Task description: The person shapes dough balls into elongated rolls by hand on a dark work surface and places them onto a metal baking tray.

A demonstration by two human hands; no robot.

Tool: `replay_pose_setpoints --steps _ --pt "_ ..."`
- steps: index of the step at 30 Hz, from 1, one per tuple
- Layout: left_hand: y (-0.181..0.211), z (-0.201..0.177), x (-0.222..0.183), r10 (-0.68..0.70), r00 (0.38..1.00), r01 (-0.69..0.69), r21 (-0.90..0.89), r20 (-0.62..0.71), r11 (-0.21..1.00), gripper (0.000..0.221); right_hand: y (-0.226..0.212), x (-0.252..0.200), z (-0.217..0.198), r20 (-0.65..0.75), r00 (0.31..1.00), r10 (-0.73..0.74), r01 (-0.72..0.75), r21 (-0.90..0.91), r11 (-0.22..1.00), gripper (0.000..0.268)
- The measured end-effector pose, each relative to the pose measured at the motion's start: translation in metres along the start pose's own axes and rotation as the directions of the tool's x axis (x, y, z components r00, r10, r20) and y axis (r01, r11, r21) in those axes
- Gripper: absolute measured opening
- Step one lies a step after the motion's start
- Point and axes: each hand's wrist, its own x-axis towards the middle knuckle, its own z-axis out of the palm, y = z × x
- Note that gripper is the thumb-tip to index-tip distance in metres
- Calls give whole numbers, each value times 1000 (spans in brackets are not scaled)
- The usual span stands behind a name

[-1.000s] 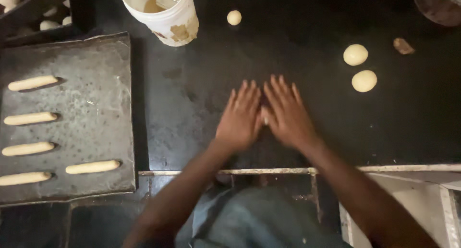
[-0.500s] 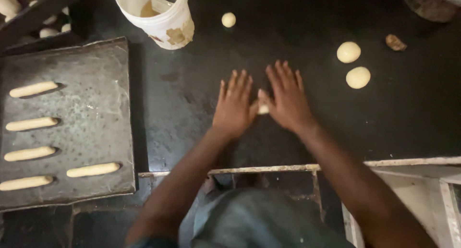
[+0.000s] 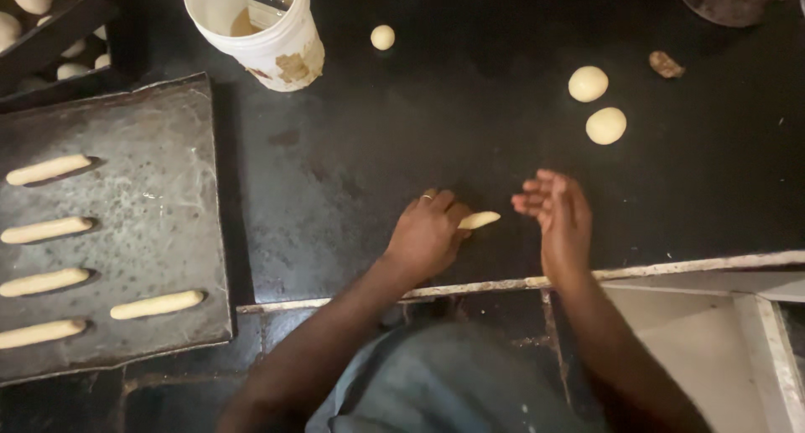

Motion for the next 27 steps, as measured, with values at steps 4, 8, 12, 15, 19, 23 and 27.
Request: replay_pose_setpoints --steps 4,8,12,15,19,23,27 --pt "-3 5 -1 -268 962 242 -604 48 759 33 5 -28 -6 93 995 35 -37 24 999 37" --pt "-22 12 -16 -356 930 169 -964 87 205 37 -3 -35 0 182 983 18 -3 -84 996 35" --pt "-42 1 -43 -513 847 256 -740 -138 622 38 -5 -20 -7 166 986 -32 56 -144 988 32" --pt "-53 -23 -62 -496 788 360 -382 -364 851 36 -10 -14 -15 121 986 -119 135 -135 982 28" --pt "-59 -36 -64 -430 784 331 -284 -448 900 28 -29 -17 11 250 956 -155 253 -430 867 23" --pt "-40 -16 -44 -154 915 130 -87 -373 988 52 -43 -25 76 625 775 -90 564 -620 546 49" --pt "-32 4 -47 -68 978 100 156 -195 983 68 -25 -21 115 726 677 -118 731 -645 224 65"
